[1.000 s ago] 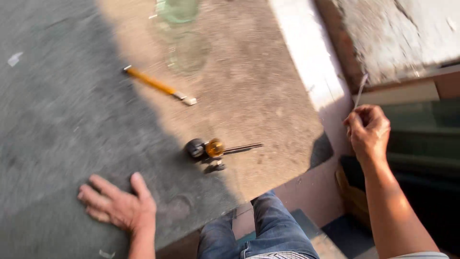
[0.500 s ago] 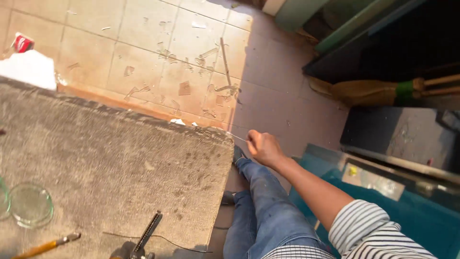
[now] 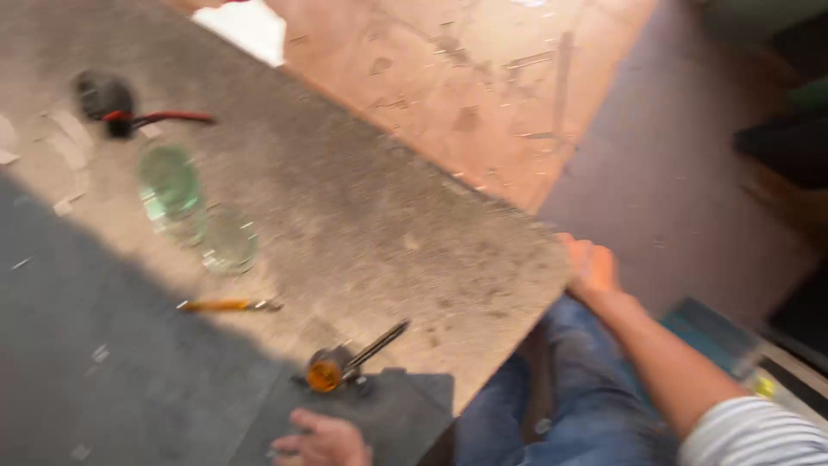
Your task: Cut circular pieces from a glass sheet using manual and circular glass cutters
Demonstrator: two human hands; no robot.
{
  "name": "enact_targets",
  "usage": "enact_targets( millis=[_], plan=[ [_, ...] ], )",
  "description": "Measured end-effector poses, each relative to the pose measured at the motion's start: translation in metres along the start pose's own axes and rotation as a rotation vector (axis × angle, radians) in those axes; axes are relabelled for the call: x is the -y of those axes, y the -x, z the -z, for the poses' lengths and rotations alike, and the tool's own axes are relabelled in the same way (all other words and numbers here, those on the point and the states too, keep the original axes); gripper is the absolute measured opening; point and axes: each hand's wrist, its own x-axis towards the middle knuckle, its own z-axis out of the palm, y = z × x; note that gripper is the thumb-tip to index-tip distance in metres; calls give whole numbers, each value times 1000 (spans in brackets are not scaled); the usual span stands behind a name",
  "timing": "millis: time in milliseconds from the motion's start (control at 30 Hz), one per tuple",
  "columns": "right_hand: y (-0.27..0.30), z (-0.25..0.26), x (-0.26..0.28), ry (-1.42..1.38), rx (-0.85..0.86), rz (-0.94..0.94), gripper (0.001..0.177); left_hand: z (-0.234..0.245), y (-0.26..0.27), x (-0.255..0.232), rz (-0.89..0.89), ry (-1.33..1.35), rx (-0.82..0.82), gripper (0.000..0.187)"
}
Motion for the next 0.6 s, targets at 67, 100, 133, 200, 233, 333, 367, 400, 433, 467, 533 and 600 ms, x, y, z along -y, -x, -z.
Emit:
enact_targets(
  millis=[67, 100, 133, 200, 233, 333, 367, 400, 433, 467, 533, 600],
  plan=[
    [-38, -45, -24, -132, -89, 36, 33, -2, -11, -3, 99, -41, -77, 87],
    [-54, -62, -50, -263, -204, -11, 26, -7, -7, -5, 156, -70, -79, 89],
    [-33, -50, -46, -240, -198, 14, 26, 0, 0, -2, 190, -71, -83, 89],
    [-6, -15, -20, -311, -172, -109, 76, 4, 0, -17, 157, -27, -60, 87],
    [-17, -24, -39, -309, -198, -57, 76, 0, -1, -20, 187, 16, -84, 87],
    [-15, -37, -103, 154, -295, 24, 34, -3, 0, -14, 267, -53, -11, 89],
    [-13, -37, -116, -374, -274, 71, 27, -6, 0, -9, 204, -57, -86, 88],
    [-15, -30, -131, -948, -235, 136, 33, -14, 2, -13, 140, -51, -154, 86],
    [-19, -17, -126, -926, -247, 169, 33, -11, 1, -8, 170, -25, -150, 86],
    [-25, 2, -122, -965, -269, 261, 31, -11, 2, -6, 140, 24, -123, 85],
    [-18, 33, -123, -960, -288, 363, 30, 0, -1, -3, 143, 78, -74, 84],
    [6, 54, -132, -1064, -264, 548, 24, 20, -13, 7, -69, 255, -139, 83]
  ],
)
